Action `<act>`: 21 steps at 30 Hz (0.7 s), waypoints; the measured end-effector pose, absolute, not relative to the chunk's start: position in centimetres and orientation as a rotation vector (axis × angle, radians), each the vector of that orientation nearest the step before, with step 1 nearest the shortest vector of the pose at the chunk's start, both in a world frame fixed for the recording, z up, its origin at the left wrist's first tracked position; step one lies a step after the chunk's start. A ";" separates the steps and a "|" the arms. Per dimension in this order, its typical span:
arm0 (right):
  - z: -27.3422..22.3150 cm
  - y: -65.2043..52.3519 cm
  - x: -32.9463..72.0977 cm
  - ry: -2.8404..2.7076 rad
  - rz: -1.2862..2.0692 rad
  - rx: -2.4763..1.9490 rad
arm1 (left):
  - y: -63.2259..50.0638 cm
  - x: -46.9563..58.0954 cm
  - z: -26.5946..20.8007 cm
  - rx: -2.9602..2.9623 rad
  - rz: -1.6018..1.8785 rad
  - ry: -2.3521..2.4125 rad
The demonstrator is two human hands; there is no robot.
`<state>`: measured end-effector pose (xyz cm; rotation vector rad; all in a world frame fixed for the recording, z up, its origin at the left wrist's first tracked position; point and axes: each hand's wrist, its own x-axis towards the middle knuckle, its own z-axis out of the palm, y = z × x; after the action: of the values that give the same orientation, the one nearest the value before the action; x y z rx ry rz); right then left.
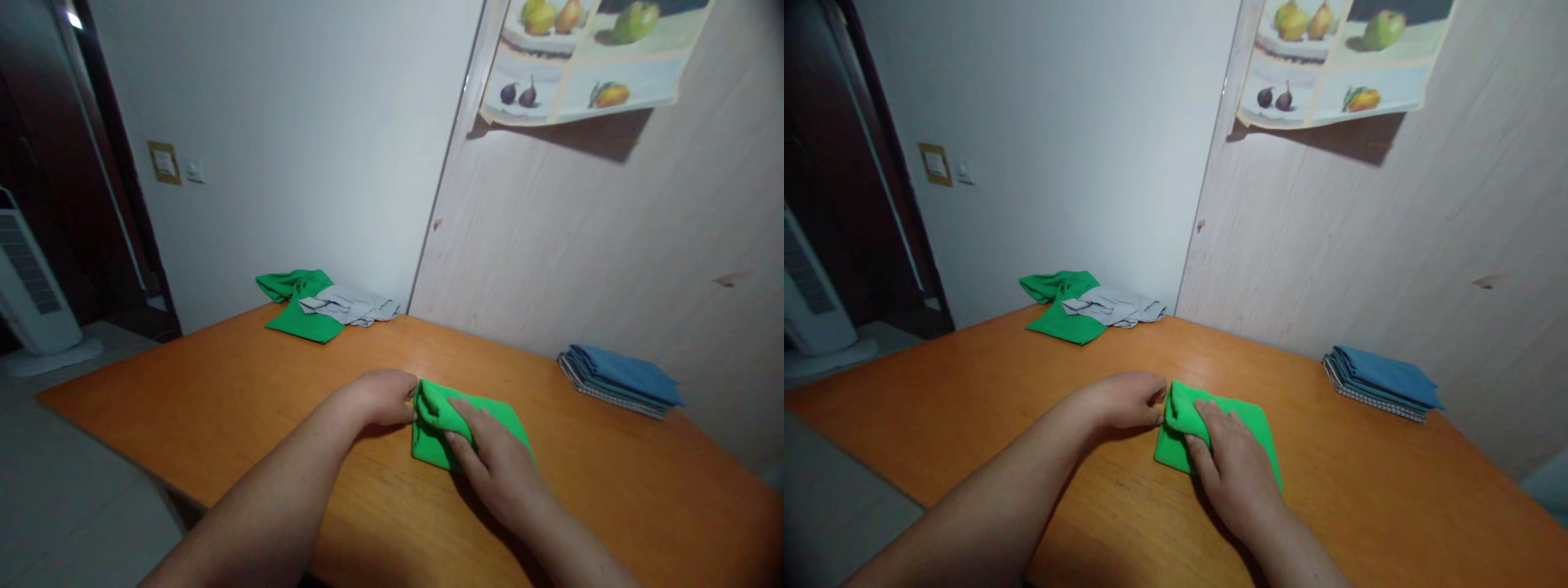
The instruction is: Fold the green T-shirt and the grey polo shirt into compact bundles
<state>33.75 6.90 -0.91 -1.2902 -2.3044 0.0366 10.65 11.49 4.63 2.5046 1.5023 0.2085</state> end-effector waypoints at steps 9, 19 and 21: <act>-0.7 7.0 33.7 -2.215 0.143 -1.257 | 12.9 11.5 3.4 2.305 0.385 1.703; -1.5 6.9 33.7 -2.231 0.062 -1.236 | 13.7 12.8 1.2 2.002 0.545 1.757; -1.4 6.9 33.6 -2.247 0.042 -1.248 | 13.8 13.1 1.0 1.991 0.557 1.777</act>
<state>33.64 6.91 -1.41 -1.2483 -2.2470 0.0423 13.09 13.84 1.00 1.9907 1.7766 0.5566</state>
